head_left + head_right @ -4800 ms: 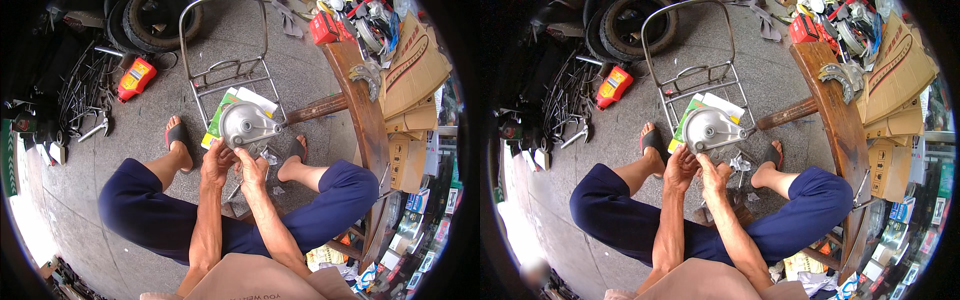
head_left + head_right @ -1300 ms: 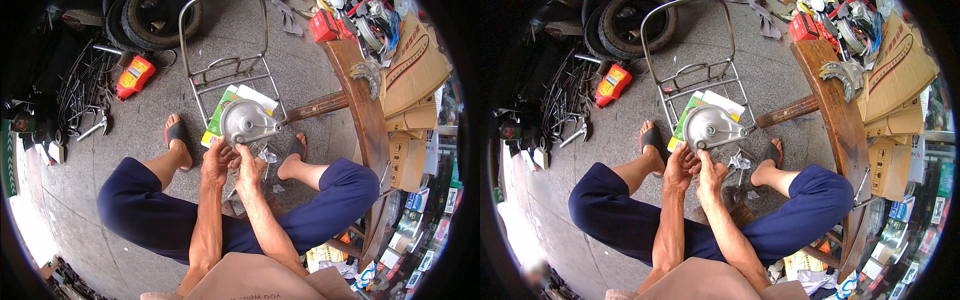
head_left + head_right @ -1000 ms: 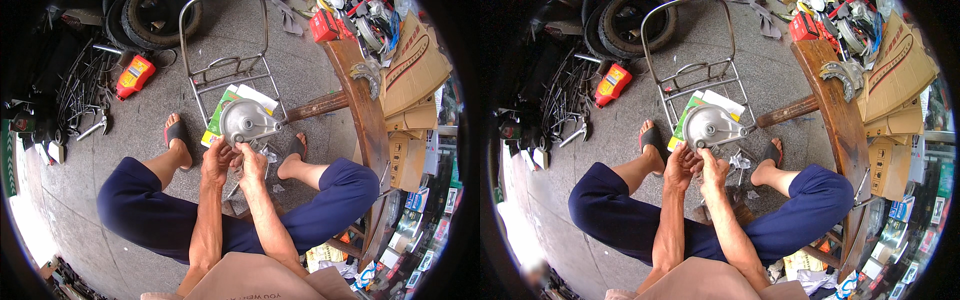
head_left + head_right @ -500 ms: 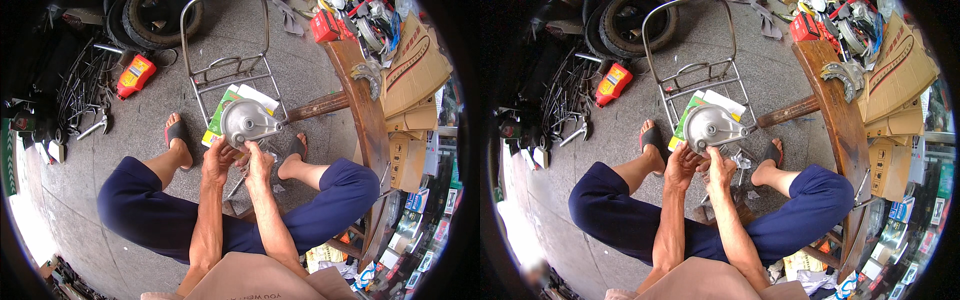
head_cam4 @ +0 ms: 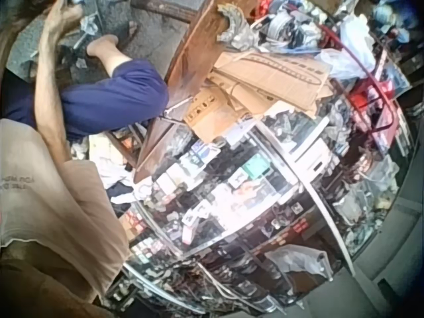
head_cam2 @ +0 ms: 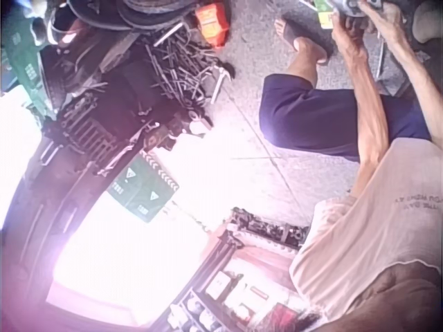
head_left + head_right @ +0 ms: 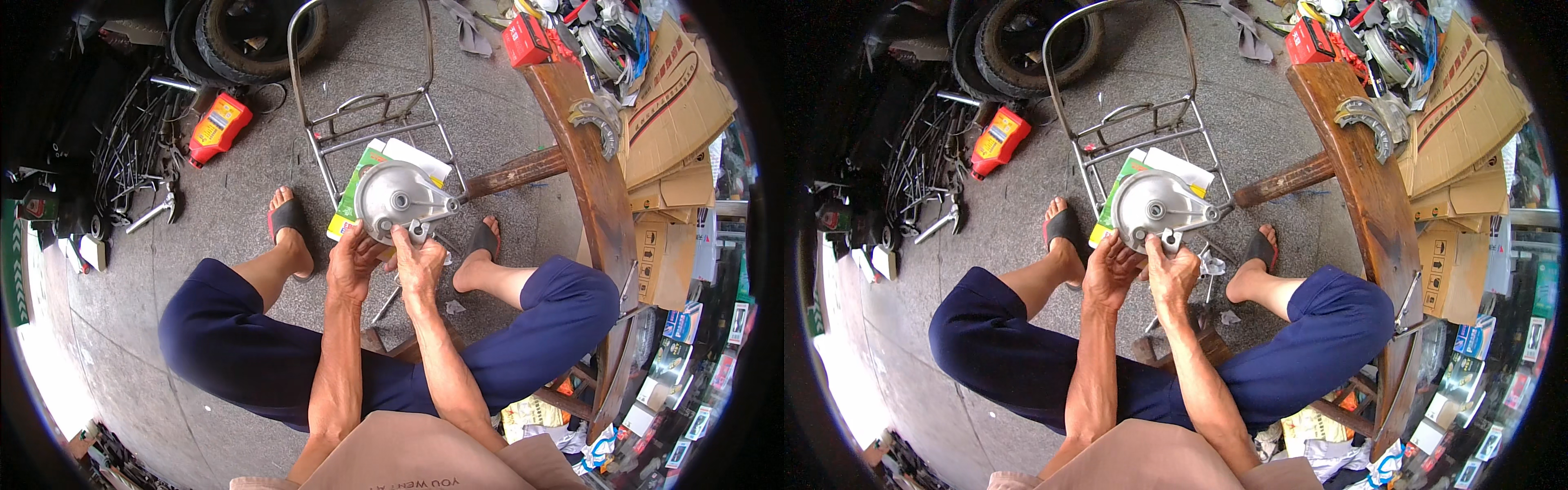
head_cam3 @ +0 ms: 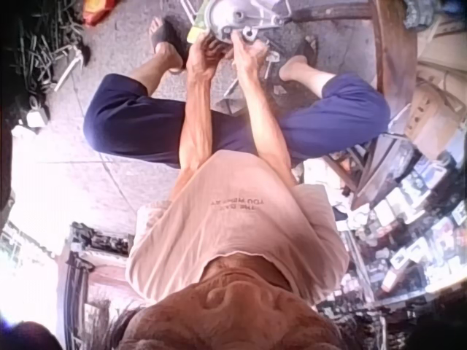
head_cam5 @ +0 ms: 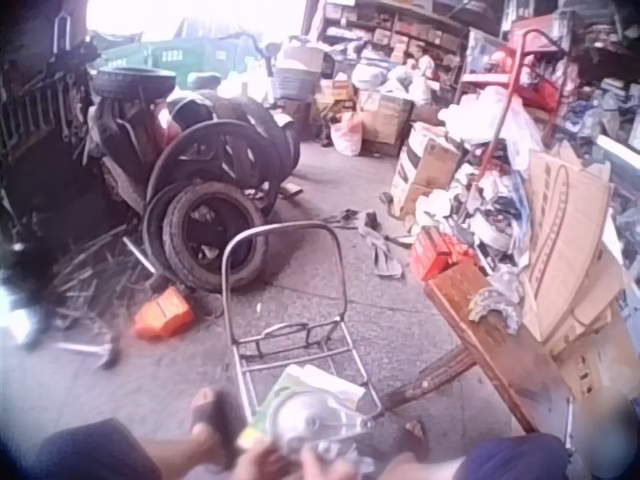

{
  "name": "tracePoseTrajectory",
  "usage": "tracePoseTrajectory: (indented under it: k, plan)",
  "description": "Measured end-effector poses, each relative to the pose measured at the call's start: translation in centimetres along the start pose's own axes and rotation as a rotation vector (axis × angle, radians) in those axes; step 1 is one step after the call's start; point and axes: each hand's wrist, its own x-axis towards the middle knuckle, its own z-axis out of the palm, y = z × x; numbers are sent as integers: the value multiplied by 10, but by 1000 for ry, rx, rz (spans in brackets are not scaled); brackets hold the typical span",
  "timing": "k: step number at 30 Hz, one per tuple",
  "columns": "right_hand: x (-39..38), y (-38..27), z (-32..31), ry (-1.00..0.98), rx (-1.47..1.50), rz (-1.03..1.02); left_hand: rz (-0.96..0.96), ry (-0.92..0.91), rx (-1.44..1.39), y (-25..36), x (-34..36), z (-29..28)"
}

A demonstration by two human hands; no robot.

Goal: The person sits on the floor in a workshop and uses a wrench to tighten a bolt on a silver mechanical component. They rotate the part to access different angles and continue tightening the bolt until the end of the clip.

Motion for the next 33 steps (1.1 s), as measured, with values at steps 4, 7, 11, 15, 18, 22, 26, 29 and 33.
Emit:
tracePoseTrajectory:
  k: [4,7,11,15,18,22,26,29,33]
  plan:
    - [-2,-10,-16,-140,-46,24,-14,-12,-10,0,1,-2]
    - [-3,-21,-34,-291,55,73,-27,-9,-31,1,2,-5]
    - [0,-30,-51,-535,125,56,4,-1,-33,0,3,-2]
    - [-1,-37,-42,-678,230,150,7,-41,-50,1,2,-4]
    - [2,-29,-31,-692,217,158,-29,-43,-78,3,7,-11]
    - [2,-25,-25,-652,204,157,-2,39,-4,-1,12,-10]
    - [2,-17,-23,-651,204,140,-58,4,-13,6,12,-12]
    - [2,-18,-23,-619,109,171,-51,69,23,15,6,3]
    - [-5,-18,-15,-540,97,155,-7,159,80,19,9,8]
